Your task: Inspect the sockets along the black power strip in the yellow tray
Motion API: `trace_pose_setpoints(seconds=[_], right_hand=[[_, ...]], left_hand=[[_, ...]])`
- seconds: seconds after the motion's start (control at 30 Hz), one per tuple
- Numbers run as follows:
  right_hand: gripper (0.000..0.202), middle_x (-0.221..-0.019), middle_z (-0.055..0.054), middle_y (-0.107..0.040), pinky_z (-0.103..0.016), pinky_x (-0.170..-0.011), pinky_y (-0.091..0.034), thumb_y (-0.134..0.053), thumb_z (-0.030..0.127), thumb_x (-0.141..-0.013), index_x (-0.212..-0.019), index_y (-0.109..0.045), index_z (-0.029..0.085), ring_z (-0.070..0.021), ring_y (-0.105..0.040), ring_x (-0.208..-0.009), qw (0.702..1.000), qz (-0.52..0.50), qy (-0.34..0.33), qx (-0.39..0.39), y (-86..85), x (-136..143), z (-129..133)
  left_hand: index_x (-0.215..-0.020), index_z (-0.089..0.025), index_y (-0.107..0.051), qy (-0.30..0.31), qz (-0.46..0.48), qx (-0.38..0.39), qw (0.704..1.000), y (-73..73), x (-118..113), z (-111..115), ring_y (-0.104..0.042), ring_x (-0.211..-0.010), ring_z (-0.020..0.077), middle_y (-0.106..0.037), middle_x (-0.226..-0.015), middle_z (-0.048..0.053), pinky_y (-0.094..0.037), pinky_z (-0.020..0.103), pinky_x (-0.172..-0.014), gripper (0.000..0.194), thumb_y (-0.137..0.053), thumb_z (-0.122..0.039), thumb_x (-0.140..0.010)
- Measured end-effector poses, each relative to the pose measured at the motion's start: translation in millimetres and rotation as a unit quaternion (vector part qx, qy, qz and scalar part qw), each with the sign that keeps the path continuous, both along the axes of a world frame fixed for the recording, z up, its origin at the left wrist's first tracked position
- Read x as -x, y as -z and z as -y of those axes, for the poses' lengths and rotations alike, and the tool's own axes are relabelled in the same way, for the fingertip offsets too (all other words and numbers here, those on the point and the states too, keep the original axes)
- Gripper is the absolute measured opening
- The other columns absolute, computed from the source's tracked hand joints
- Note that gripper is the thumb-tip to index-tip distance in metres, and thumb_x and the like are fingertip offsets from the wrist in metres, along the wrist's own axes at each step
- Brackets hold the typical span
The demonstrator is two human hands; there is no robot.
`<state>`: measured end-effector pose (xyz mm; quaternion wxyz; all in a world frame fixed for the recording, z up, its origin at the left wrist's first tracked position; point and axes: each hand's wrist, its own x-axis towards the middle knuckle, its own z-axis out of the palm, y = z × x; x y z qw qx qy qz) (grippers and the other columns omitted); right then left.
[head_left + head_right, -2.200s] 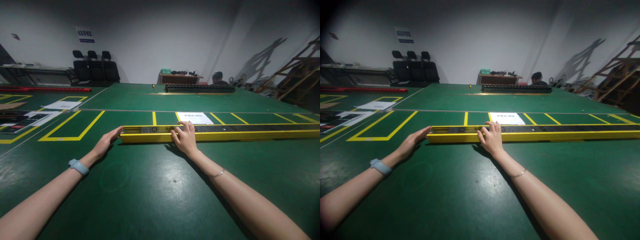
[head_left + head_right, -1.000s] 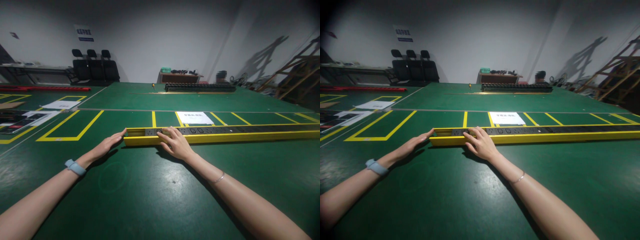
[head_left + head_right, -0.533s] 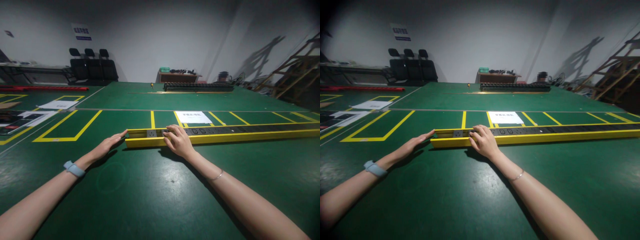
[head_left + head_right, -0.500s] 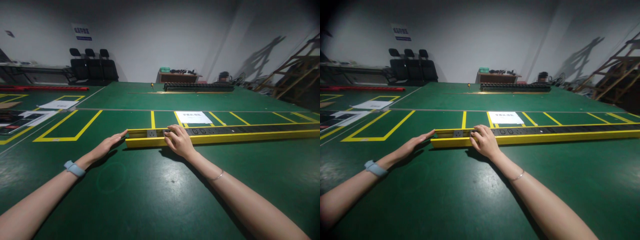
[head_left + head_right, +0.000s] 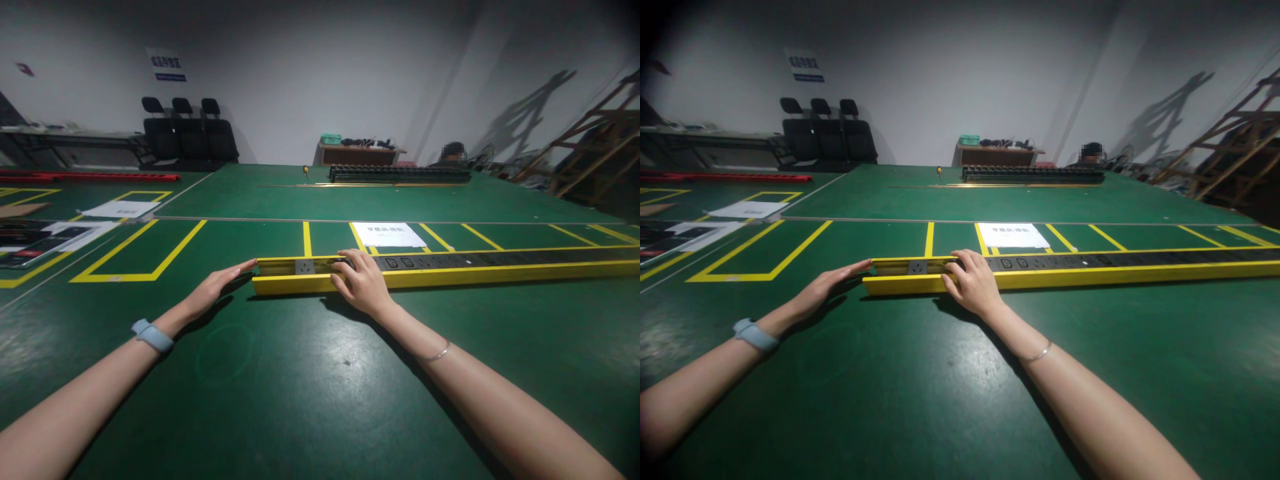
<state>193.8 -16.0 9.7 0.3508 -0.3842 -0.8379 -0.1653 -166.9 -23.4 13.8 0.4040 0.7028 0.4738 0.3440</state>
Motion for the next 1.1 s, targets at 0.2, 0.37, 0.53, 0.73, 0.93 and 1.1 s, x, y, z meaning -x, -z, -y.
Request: trace_pose_setpoints(seconds=[0.2,0.37,0.53,0.73,0.93,1.1], right_hand=[[0.02,-0.118,-0.014,-0.06,-0.046,-0.096,-0.045,-0.053,0.033,-0.093,-0.083,-0.064,0.019,-0.0285,-0.052,-0.111,0.998,-0.02,0.053,-0.028,2.3,-4.9,-4.7],[0.02,-0.118,-0.014,-0.06,-0.046,-0.095,-0.045,-0.052,0.034,-0.093,-0.086,-0.062,0.019,-0.0285,-0.052,-0.11,0.997,-0.025,0.07,-0.033,3.0,-6.4,-6.1],[0.037,-0.125,-0.013,-0.061,-0.05,-0.106,-0.04,-0.051,0.034,-0.093,-0.125,-0.056,0.017,-0.0274,-0.051,-0.119,1.0,0.009,-0.012,0.001,-0.6,7.2,2.5],[0.059,-0.149,-0.008,-0.045,-0.049,-0.119,-0.026,-0.047,0.04,-0.096,-0.149,-0.033,0.019,-0.0229,-0.034,-0.142,0.985,0.095,-0.124,0.069,-6.8,26.4,15.6],[0.054,-0.141,-0.008,-0.054,-0.052,-0.119,-0.026,-0.05,0.041,-0.095,-0.143,-0.043,0.02,-0.0227,-0.042,-0.137,0.986,0.079,-0.121,0.082,-7.2,28.0,16.5],[0.041,-0.13,-0.009,-0.062,-0.053,-0.118,-0.026,-0.049,0.04,-0.095,-0.128,-0.055,0.018,-0.0244,-0.049,-0.129,0.991,0.049,-0.101,0.074,-5.9,25.1,14.5]], left_hand=[[-0.139,-0.024,-0.051,0.004,0.01,0.01,1.0,-1.3,-0.7,1.2,-0.043,-0.137,0.0263,-0.049,-0.145,0.004,-0.028,0.045,-0.117,0.058,-0.038,-0.057,-0.093],[-0.138,-0.025,-0.052,0.01,0.01,0.005,1.0,-1.8,-1.5,0.9,-0.041,-0.139,0.0257,-0.047,-0.146,0.004,-0.024,0.043,-0.119,0.057,-0.04,-0.058,-0.092],[-0.14,-0.025,-0.05,0.015,0.0,0.011,1.0,-2.6,-2.4,2.0,-0.037,-0.141,0.0251,-0.043,-0.149,0.002,-0.021,0.044,-0.121,0.058,-0.039,-0.057,-0.092],[-0.139,-0.026,-0.051,0.016,-0.004,0.005,1.0,-2.2,-2.5,1.6,-0.036,-0.141,0.0252,-0.043,-0.149,0.002,-0.019,0.044,-0.121,0.057,-0.039,-0.057,-0.092],[-0.14,-0.026,-0.05,0.009,-0.012,0.005,1.0,-3.1,-2.9,2.0,-0.038,-0.141,0.0261,-0.044,-0.148,0.003,-0.024,0.045,-0.119,0.062,-0.039,-0.061,-0.091],[-0.14,-0.024,-0.05,0.01,-0.004,0.002,1.0,-3.0,-2.6,2.0,-0.039,-0.14,0.0253,-0.045,-0.148,0.003,-0.024,0.043,-0.119,0.059,-0.04,-0.058,-0.092]])
